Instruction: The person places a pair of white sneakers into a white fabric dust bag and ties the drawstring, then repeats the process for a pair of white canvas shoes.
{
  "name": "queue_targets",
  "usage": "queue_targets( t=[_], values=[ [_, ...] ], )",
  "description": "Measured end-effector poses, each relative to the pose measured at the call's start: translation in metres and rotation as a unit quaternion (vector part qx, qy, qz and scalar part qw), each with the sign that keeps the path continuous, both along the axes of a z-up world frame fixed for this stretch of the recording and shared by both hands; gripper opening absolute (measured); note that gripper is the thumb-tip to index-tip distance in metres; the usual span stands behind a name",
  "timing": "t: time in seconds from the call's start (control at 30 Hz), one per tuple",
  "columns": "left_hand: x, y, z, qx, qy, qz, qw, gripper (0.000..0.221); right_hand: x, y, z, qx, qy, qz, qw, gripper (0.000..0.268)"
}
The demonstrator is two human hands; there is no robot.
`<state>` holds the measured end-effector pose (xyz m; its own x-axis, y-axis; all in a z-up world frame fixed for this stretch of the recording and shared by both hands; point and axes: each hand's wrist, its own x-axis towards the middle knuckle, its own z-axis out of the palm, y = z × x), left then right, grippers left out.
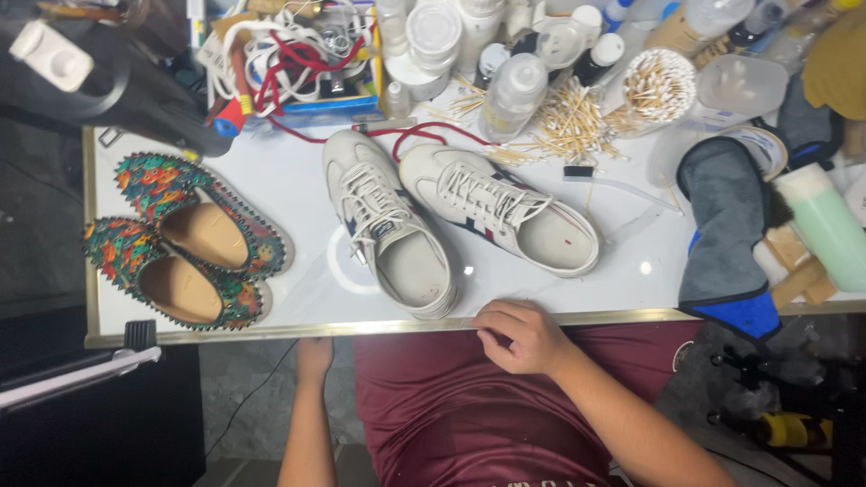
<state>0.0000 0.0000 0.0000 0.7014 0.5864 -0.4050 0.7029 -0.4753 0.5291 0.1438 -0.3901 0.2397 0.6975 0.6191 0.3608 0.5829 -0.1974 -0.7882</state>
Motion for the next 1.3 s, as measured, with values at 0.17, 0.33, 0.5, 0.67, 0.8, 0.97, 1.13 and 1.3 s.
queue_targets(
  t=[0.17, 0.33, 0.5, 0.67, 0.8, 0.97, 1.13, 1.3],
  values=[
    [-0.003, -0.008, 0.01, -0.007, -0.043, -0.011, 0.999, 0.047, 0.002, -0.004, 0.008, 0.002, -0.004, 0.011, 1.0, 0.015],
    [0.005, -0.009, 0.019, 0.003, -0.006, -0.014, 1.0, 0.049, 0.003, -0.006, 0.012, 0.017, -0.015, 0.003, 1.0, 0.016],
    [0.007, -0.006, 0.022, 0.016, 0.019, -0.014, 1.0, 0.047, 0.003, -0.01, 0.008, 0.021, -0.003, 0.015, 1.0, 0.015],
    [0.024, -0.002, 0.028, 0.075, -0.109, -0.141, 0.981, 0.044, 0.003, -0.011, 0.01, 0.025, -0.011, 0.008, 1.0, 0.015],
    [0.028, 0.003, 0.026, 0.103, -0.08, -0.179, 0.975, 0.043, 0.002, -0.011, 0.009, 0.017, 0.0, 0.007, 1.0, 0.015],
    [0.034, 0.003, 0.027, 0.118, -0.1, -0.172, 0.973, 0.044, 0.003, -0.01, 0.009, 0.021, 0.008, 0.015, 1.0, 0.013],
    [0.033, 0.002, 0.03, 0.091, -0.137, -0.136, 0.977, 0.042, 0.003, -0.007, 0.01, 0.018, 0.02, 0.014, 1.0, 0.012],
    [0.033, 0.008, 0.028, 0.096, -0.167, -0.124, 0.974, 0.042, -0.001, -0.006, 0.008, 0.019, 0.024, 0.001, 1.0, 0.014]
  ],
)
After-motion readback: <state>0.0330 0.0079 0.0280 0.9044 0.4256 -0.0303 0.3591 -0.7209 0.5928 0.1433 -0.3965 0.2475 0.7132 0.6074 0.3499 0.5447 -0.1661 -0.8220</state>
